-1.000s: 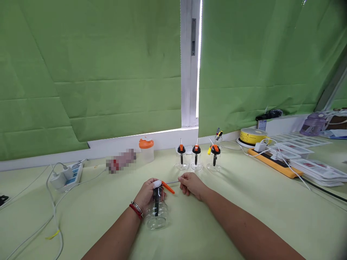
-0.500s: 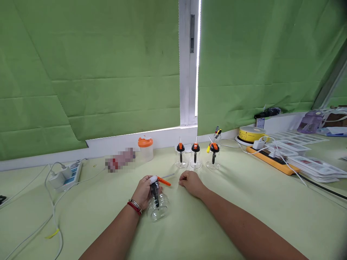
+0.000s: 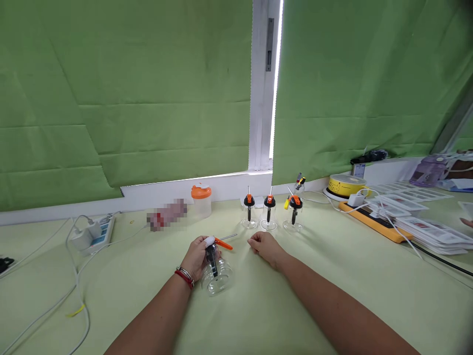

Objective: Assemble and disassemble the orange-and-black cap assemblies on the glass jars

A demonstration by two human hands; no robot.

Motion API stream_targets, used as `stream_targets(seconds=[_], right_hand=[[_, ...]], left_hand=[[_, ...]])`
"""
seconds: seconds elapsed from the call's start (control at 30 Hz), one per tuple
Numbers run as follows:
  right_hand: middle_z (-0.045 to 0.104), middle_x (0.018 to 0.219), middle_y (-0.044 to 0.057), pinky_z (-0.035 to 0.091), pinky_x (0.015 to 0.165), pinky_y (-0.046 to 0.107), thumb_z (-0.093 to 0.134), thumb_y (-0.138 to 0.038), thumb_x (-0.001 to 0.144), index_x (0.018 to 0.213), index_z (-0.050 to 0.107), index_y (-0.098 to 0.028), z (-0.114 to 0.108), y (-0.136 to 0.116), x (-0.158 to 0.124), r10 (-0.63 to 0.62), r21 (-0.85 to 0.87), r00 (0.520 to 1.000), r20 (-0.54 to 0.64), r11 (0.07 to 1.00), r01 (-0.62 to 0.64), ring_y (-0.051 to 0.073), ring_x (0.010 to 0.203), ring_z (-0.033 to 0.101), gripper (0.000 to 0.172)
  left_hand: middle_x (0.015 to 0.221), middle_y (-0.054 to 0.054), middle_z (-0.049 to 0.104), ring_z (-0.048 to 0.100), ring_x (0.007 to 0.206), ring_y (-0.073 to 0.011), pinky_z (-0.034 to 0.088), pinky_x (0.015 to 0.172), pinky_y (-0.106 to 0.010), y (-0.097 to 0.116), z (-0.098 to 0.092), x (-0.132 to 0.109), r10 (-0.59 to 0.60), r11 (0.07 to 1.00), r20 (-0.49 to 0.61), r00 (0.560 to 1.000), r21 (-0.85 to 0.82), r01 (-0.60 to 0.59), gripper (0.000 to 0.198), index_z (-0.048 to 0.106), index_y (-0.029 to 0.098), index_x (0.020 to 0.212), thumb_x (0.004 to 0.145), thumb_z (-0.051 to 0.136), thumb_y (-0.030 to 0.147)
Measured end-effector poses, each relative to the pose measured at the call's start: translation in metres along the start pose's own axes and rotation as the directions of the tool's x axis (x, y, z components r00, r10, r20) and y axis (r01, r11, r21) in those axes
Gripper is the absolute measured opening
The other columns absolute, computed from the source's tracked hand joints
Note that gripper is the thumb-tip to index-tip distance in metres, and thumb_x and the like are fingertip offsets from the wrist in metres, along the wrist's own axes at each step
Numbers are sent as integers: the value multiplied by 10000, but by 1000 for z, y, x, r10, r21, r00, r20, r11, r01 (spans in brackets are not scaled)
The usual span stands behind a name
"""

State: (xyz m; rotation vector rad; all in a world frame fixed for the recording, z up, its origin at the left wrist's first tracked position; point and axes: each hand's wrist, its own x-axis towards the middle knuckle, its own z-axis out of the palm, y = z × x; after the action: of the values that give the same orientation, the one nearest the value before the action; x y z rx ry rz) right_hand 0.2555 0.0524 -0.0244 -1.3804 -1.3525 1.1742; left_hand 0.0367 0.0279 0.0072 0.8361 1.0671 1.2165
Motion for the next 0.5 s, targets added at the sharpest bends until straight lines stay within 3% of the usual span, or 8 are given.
stream_targets(seconds=[0.17,0.3,0.5], right_hand=[[620,655,-4,444,576,211,527,-41,658,747,582,-156,-8,1,3,39,63,998,50,997,-42,87,555,561,155],[651,677,21,481,644,227,533,-55,713,733,563,-152,-8,0,4,27,97,998,52,995,-32,111,629,631,104],[626,528,11,473,526,231,599,-165,737,672,560,-146,-1,-2,2,-5,95,997,79,995,-3,108,462,579,78]], left_hand=[[499,5,576,631,499,-198,506,497,-314,1,0,-1,-13,1000,14,1000,9,13,163,492,164,775,707,626,227],[511,2,583,636,512,-200,503,497,-305,0,-1,0,-11,1000,25,1000,21,11,170,505,160,791,707,630,237],[526,0,586,641,522,-201,504,504,-303,-1,-3,1,-9,1000,36,999,25,8,187,503,161,803,708,632,258]])
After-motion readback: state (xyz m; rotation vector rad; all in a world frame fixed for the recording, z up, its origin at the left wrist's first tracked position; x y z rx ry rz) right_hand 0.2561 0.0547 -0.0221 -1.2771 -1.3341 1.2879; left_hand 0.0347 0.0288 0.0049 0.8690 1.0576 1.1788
